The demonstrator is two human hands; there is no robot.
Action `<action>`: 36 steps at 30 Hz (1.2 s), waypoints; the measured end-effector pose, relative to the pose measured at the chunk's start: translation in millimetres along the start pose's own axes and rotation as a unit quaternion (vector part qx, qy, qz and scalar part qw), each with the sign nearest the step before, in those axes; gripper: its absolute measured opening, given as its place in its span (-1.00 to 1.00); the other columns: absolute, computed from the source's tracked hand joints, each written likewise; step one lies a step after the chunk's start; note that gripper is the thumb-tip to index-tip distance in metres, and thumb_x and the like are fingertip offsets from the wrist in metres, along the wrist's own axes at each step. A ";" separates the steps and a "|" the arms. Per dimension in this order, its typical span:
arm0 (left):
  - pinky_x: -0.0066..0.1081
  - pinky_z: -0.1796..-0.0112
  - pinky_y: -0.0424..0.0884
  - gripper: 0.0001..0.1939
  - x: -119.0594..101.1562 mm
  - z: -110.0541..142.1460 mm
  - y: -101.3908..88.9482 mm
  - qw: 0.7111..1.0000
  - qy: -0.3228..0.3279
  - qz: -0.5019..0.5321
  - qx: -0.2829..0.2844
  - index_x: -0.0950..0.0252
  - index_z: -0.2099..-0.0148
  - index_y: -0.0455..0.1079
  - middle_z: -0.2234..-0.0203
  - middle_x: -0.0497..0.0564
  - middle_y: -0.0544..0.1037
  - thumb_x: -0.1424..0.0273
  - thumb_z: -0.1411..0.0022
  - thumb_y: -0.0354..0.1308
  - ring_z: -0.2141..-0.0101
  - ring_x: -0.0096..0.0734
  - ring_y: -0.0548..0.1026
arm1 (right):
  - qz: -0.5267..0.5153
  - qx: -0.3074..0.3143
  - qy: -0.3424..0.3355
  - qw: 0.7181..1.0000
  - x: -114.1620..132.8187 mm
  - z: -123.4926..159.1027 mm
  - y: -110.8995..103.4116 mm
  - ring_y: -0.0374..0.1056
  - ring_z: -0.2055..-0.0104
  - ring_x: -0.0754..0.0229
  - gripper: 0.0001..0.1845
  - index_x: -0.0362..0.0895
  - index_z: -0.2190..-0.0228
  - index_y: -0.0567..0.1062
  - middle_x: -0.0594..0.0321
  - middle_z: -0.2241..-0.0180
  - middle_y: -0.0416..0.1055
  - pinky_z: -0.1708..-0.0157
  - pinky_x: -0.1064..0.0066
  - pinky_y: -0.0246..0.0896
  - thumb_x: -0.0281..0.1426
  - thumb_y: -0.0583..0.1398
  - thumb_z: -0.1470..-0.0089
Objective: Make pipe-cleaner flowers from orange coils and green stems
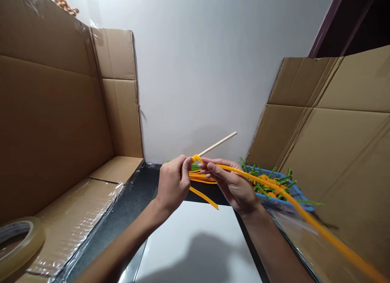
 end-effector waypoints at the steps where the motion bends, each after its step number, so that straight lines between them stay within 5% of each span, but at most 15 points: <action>1: -0.45 0.48 0.05 -0.58 0.4 0.4 1.6 0.997 -0.026 0.069 0.021 0.27 0.48 0.10 0.63 -0.14 0.18 0.25 -0.45 -0.13 0.59 -0.54 0.14 | -0.029 -0.002 0.010 1.000 -3.8 -1.9 -2.2 0.51 0.34 0.28 -0.72 -0.07 0.35 0.69 0.22 0.40 0.63 0.29 0.53 0.42 -0.26 0.48 0.17; 4: -0.47 0.52 0.01 -0.54 -4.9 0.4 7.5 0.960 -0.067 0.230 0.143 0.26 0.46 0.07 0.61 -0.16 0.09 0.13 -0.46 -0.18 0.60 -0.56 0.05 | -0.082 0.007 0.037 0.996 -10.8 -6.0 -9.7 0.45 0.45 0.33 -0.76 -0.08 0.50 0.66 0.29 0.51 0.57 0.38 0.56 0.36 -0.31 0.52 0.30; 6: -0.48 0.52 0.00 -0.55 -13.3 -0.2 5.9 0.937 -0.034 0.248 0.244 0.26 0.46 0.05 0.60 -0.16 0.07 0.13 -0.46 -0.18 0.59 -0.57 0.02 | -0.079 0.036 0.052 0.995 -10.0 -5.8 -12.6 0.39 0.50 0.36 -0.74 -0.11 0.58 0.62 0.32 0.57 0.52 0.44 0.55 0.30 -0.32 0.54 0.36; 9: -0.47 0.49 0.02 -0.59 -22.2 0.2 -3.6 0.919 0.071 0.125 0.367 0.28 0.46 0.08 0.59 -0.15 0.13 0.24 -0.46 -0.14 0.56 -0.56 0.07 | 0.007 0.079 0.082 0.994 -3.3 -1.0 -14.4 0.30 0.54 0.36 -0.74 -0.14 0.62 0.58 0.32 0.60 0.46 0.53 0.53 0.18 -0.34 0.53 0.35; 12: -0.43 0.47 -0.01 -0.65 -21.7 0.5 -11.4 0.903 0.151 -0.059 0.399 0.30 0.44 0.19 0.56 -0.11 0.30 0.34 -0.44 -0.07 0.55 -0.55 0.12 | 0.133 0.097 0.096 0.982 5.7 4.1 -16.4 0.30 0.53 0.33 -0.78 -0.16 0.57 0.61 0.30 0.61 0.45 0.51 0.50 0.16 -0.34 0.50 0.27; 15: -0.38 0.48 -0.06 -0.68 -20.4 2.5 -11.6 0.882 0.198 -0.190 0.382 0.30 0.43 0.29 0.52 -0.07 0.42 0.40 -0.41 -0.04 0.57 -0.53 0.15 | 0.209 0.123 0.085 0.966 16.1 7.5 -18.3 0.34 0.45 0.29 -0.77 -0.17 0.49 0.64 0.25 0.52 0.51 0.42 0.45 0.24 -0.25 0.44 0.12; 20: -0.34 0.51 -0.09 -0.72 -21.7 4.8 -4.6 0.875 0.238 -0.267 0.327 0.27 0.34 0.36 0.44 -0.04 0.53 0.38 -0.43 -0.06 0.57 -0.47 0.29 | 0.326 0.132 0.060 0.934 33.5 11.5 -28.2 0.43 0.37 0.20 -0.70 -0.14 0.37 0.68 0.17 0.42 0.58 0.36 0.41 0.32 -0.15 0.33 -0.04; 26: -0.33 0.53 -0.14 -0.74 -22.1 8.7 11.5 0.872 0.249 -0.309 0.285 0.28 0.30 0.30 0.42 -0.04 0.50 0.39 -0.45 -0.11 0.54 -0.40 0.37 | 0.347 -0.025 -0.014 0.937 41.8 12.3 -23.0 0.54 0.30 0.07 -0.74 -0.13 0.40 0.68 0.12 0.39 0.62 0.28 0.33 0.43 -0.18 0.36 0.02; 32: -0.37 0.51 -0.10 -0.66 -11.2 4.1 15.4 0.926 0.162 -0.315 0.133 0.28 0.32 0.24 0.47 -0.01 0.39 0.36 -0.48 -0.25 0.55 -0.42 0.28 | 0.262 -0.054 -0.074 0.961 42.6 14.9 -7.7 0.53 0.30 0.13 -0.77 -0.09 0.34 0.69 0.17 0.39 0.62 0.26 0.37 0.45 -0.23 0.40 0.04; 36: -0.37 0.47 -0.03 -0.67 -3.4 3.6 8.3 0.980 0.060 -0.185 0.032 0.25 0.40 0.11 0.53 -0.05 0.30 0.35 -0.46 -0.22 0.55 -0.44 0.20 | 0.148 -0.033 -0.044 0.988 35.6 14.0 -4.0 0.53 0.29 0.15 -0.73 -0.08 0.29 0.69 0.15 0.35 0.63 0.20 0.34 0.46 -0.25 0.44 0.09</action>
Point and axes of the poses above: each hand's wrist, its own z-axis away from the middle knuckle, its own y-axis out of the palm, x = y × z, the point moved 5 cm from there along -z, towards the middle knuckle
